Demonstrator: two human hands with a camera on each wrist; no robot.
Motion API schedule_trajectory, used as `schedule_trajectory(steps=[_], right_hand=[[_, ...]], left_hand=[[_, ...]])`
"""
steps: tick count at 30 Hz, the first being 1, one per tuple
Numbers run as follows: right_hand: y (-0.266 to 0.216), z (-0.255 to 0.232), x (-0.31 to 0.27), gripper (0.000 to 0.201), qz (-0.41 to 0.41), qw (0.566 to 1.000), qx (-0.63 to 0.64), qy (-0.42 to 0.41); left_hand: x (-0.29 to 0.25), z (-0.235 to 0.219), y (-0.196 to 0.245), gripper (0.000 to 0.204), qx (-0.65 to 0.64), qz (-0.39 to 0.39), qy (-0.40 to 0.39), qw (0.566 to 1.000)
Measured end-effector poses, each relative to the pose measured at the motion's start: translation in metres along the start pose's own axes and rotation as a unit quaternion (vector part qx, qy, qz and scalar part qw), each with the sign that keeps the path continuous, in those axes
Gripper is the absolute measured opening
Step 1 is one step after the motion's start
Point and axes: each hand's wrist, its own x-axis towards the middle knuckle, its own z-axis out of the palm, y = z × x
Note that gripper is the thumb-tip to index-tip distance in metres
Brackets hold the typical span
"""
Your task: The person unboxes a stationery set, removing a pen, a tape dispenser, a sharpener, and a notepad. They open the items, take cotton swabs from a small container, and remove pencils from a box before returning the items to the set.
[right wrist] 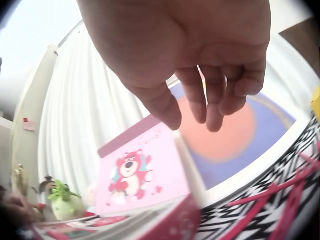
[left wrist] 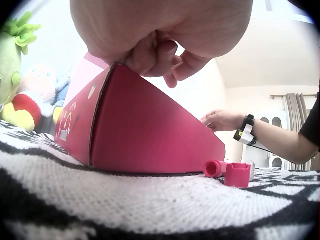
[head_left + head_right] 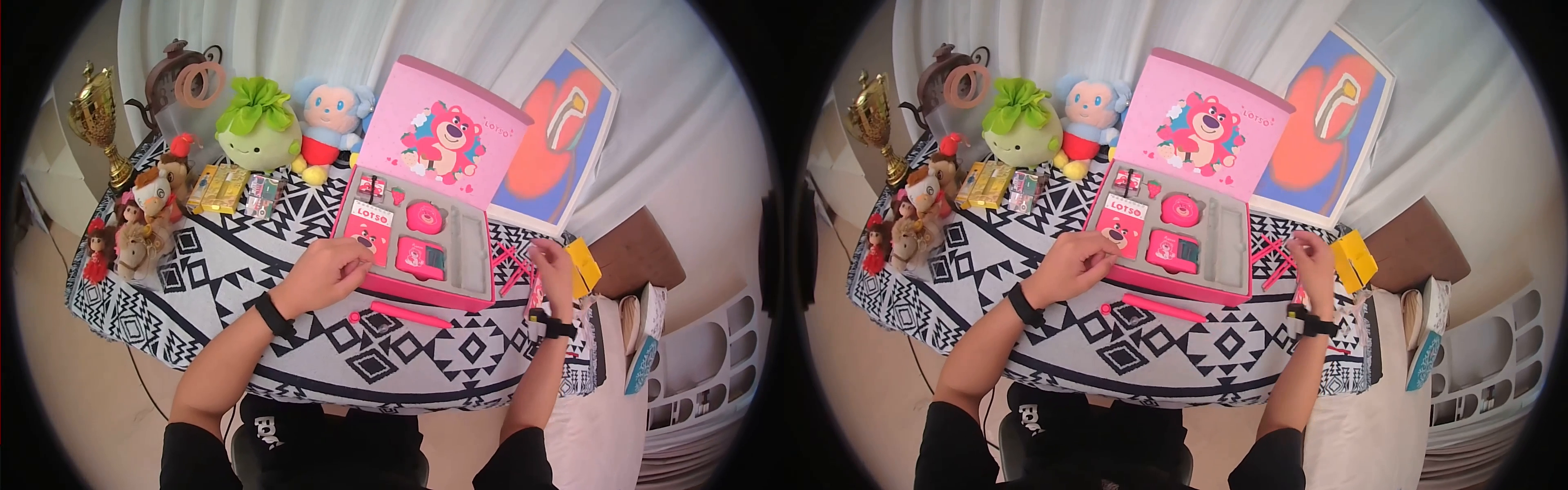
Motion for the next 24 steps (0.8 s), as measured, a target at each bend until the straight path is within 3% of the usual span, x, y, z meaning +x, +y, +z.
schedule_trajectory(steps=[3,6,10,14,16,17,19,24], right_hand=[[-0.028,0.053,0.006,0.031,-0.042,0.989,0.037,-0.135],[-0.069,0.096,0.001,0.039,-0.112,0.976,-0.02,-0.188],[-0.088,0.132,0.014,0.058,-0.125,0.966,-0.043,-0.223],[-0.095,0.155,0.033,0.059,-0.142,0.958,-0.082,-0.236],[-0.101,0.164,0.043,0.062,-0.126,0.937,-0.247,-0.213],[-0.108,0.167,0.047,0.062,-0.129,0.935,-0.249,-0.216],[-0.122,0.173,0.051,0.064,-0.025,0.919,-0.314,-0.236],[-0.111,0.182,0.06,0.069,-0.021,0.936,-0.292,-0.193]], left_hand=[[0.0,-0.001,0.001,0.011,0.002,0.002,-0.001,1.0],[-0.001,0.0,-0.003,0.012,0.008,0.009,0.002,1.0],[-0.001,0.0,-0.004,0.012,0.026,0.022,-0.009,0.999],[-0.004,0.002,-0.007,0.012,0.054,0.05,-0.014,0.997],[-0.004,0.001,-0.007,0.012,0.056,0.047,-0.014,0.997],[-0.005,0.001,-0.006,0.012,0.059,0.047,-0.017,0.997],[-0.005,0.002,-0.008,0.012,0.059,0.051,-0.011,0.997],[-0.005,0.002,-0.009,0.011,0.061,0.061,-0.003,0.996]])
